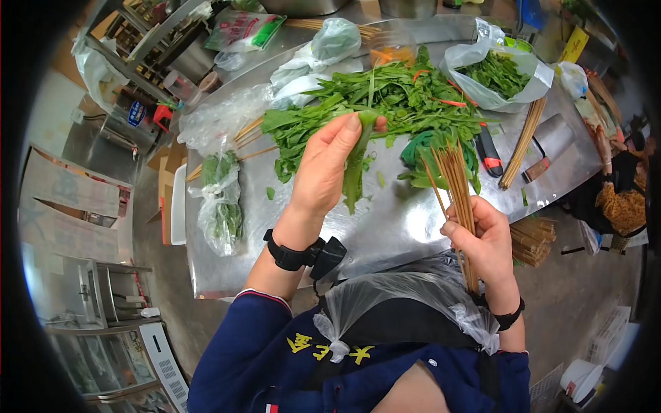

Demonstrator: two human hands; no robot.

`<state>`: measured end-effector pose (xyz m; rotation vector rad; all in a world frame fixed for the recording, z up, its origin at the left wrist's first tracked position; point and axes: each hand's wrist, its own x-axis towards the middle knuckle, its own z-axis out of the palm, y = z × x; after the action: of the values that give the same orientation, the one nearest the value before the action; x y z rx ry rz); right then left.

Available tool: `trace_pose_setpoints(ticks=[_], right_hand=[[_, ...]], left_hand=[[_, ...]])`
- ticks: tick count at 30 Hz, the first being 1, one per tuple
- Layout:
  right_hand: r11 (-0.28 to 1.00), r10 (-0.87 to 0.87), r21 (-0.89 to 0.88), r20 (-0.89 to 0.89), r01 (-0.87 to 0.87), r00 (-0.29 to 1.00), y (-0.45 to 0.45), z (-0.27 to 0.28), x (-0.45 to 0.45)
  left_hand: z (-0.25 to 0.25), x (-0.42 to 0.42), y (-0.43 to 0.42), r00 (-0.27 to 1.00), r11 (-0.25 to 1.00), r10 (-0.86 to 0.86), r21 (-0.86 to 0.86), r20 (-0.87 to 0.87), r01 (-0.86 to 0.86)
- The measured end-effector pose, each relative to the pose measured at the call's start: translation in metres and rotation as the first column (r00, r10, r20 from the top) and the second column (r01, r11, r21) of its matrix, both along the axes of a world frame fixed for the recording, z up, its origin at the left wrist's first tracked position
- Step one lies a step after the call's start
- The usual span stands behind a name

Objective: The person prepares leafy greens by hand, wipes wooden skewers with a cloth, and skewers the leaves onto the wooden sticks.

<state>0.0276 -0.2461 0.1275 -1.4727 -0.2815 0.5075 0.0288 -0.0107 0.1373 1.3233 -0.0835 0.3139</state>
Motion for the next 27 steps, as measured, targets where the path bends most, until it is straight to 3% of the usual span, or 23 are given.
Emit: trace_pose_setpoints(ticks=[6, 8, 25, 27], right_hand=[[0.999, 0.038, 0.03, 0.007, -0.038, 0.999, 0.003, 0.0, -0.002], [0.997, 0.057, 0.043, -0.01, -0.056, 0.998, 0.004, 0.0, -0.002], [0.999, 0.037, 0.009, 0.016, -0.038, 0.999, 0.006, -0.006, -0.001], [0.999, 0.037, 0.001, 0.003, -0.037, 0.999, 0.005, -0.005, 0.0]], left_hand=[[-0.004, -0.007, -0.014, 0.97, 0.976, -0.214, -0.073, -0.118, 0.206], [-0.005, -0.01, -0.021, 0.93, 0.941, -0.313, -0.199, -0.192, 0.275], [-0.008, -0.014, -0.019, 0.939, 0.946, -0.303, -0.173, -0.165, 0.275], [-0.008, -0.014, -0.019, 0.958, 0.971, -0.241, -0.032, -0.156, 0.239]])
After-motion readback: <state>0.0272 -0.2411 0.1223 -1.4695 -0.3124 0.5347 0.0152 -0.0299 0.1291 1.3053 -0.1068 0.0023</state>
